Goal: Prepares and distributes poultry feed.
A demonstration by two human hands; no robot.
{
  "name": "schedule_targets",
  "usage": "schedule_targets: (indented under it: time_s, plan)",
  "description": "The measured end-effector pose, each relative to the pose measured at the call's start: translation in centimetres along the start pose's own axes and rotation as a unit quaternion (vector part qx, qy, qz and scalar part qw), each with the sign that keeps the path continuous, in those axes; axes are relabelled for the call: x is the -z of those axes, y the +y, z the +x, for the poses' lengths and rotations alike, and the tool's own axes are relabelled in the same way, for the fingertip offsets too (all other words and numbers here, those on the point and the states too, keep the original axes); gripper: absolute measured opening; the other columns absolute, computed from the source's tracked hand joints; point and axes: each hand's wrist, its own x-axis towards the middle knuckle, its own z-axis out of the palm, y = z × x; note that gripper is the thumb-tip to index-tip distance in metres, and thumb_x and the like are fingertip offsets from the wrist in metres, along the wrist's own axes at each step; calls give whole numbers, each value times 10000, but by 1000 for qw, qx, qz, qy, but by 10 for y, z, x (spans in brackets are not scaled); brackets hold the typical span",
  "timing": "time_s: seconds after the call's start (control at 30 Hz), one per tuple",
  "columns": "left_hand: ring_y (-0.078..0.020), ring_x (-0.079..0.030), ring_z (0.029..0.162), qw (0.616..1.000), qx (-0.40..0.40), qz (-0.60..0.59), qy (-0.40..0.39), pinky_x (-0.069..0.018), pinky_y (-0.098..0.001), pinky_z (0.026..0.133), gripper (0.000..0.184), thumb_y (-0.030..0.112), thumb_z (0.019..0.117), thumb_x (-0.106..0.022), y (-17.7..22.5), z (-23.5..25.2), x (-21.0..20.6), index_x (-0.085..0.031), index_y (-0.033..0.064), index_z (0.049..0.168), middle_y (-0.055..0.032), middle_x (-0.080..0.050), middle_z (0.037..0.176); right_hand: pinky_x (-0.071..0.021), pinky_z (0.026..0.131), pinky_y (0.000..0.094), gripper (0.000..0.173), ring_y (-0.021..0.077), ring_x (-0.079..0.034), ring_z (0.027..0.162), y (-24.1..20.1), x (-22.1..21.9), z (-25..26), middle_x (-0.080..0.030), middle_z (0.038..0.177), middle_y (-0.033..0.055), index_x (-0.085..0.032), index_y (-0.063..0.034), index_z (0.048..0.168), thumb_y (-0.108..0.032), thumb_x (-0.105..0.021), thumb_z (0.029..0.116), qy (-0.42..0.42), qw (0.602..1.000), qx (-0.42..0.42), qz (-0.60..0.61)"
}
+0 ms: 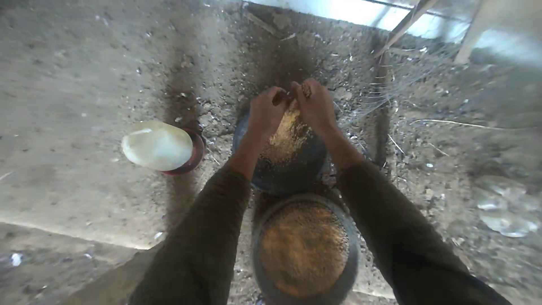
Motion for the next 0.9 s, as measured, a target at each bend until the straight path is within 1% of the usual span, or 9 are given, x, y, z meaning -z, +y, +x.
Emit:
schedule_targets:
  time_s: [0.13, 0.2, 0.27, 0.3, 0.37, 0.47, 0.53, 0.77, 0.9]
  plan:
    - [-234, -697, 1024, 999, -18, -20, -40, -542, -438, 961, 324, 257, 1027, -623, -1, -2, 0, -647, 35, 1262, -146, -713, 1119, -536, 714, 528, 465, 293, -678, 794, -13, 12, -4, -675, 852, 126, -666, -71, 1086, -494, -474, 1065, -34, 999, 2, -10]
    - [-266, -670, 1136, 997, -25, -1, -71, -522, -474, 1014, 340, 272, 1034, -607, -15, -3, -9, -640, 58, 1296, -158, -689, 1220, -537, 725, 525, 453, 287, -674, 802, -8, 8, -5, -676, 875, 128, -660, -73, 1098, -484, -470, 1069, -70, 998, 5, 4]
    - [-383, -394, 1452, 988, 15, 80, -133, -328, -617, 1163, 494, 408, 1029, -586, -33, -7, -18, -566, 149, 1450, -174, -452, 1556, -545, 816, 559, 478, 326, -681, 939, 11, -6, -6, -684, 1059, 174, -638, -77, 1230, -495, -473, 1066, -146, 989, -21, 8]
    - [-452, -202, 1526, 975, 60, 126, -173, -220, -730, 1153, 607, 501, 1016, -569, -40, -11, -23, -469, 209, 1539, -187, -233, 1672, -533, 912, 613, 531, 378, -659, 1104, 26, -14, -6, -645, 1264, 203, -588, -106, 1363, -524, -473, 1056, -195, 980, -47, -7]
    - [-507, -94, 1537, 953, 94, 203, -206, -106, -851, 1091, 740, 618, 974, -565, -62, -22, -39, -364, 271, 1596, -205, -96, 1701, -446, 1045, 670, 658, 429, -509, 1352, 54, -25, -19, -443, 1562, 188, -442, -172, 1545, -587, -463, 1036, -239, 966, -96, -27]
    - [-462, -130, 1548, 956, 80, 209, -189, -46, -821, 1135, 846, 682, 923, -590, -96, -64, -63, -371, 214, 1593, -182, -142, 1700, -412, 1137, 590, 647, 338, -472, 1419, 95, -25, -77, -460, 1566, 142, -477, -151, 1521, -582, -447, 1039, -140, 985, -105, -12]
    - [-398, -36, 1576, 962, 123, 170, -176, -1, -753, 1184, 887, 728, 906, -568, -112, -107, -77, -323, 252, 1614, -116, -66, 1724, -431, 1133, 550, 578, 347, -501, 1386, 132, -18, -138, -511, 1503, 184, -515, -88, 1475, -467, -519, 1039, -60, 987, -139, -50]
    - [-524, -313, 1452, 911, 407, 61, 25, -311, -629, 1170, 722, 430, 994, -622, -184, -329, -131, -394, 25, 1547, -332, -317, 1574, -340, 1127, 695, 766, 563, -377, 1406, 239, -7, -398, -403, 1515, 367, -388, 7, 1546, -324, -718, 940, -62, 886, -438, -135]
    - [-439, -526, 1323, 901, 434, -1, 4, -423, -557, 1120, 500, 281, 1074, -496, -202, -382, -147, -470, 8, 1492, -296, -539, 1417, -476, 1050, 602, 585, 467, -597, 1232, 262, -30, -452, -585, 1337, 340, -428, 37, 1493, -213, -643, 1009, -49, 866, -498, 4]
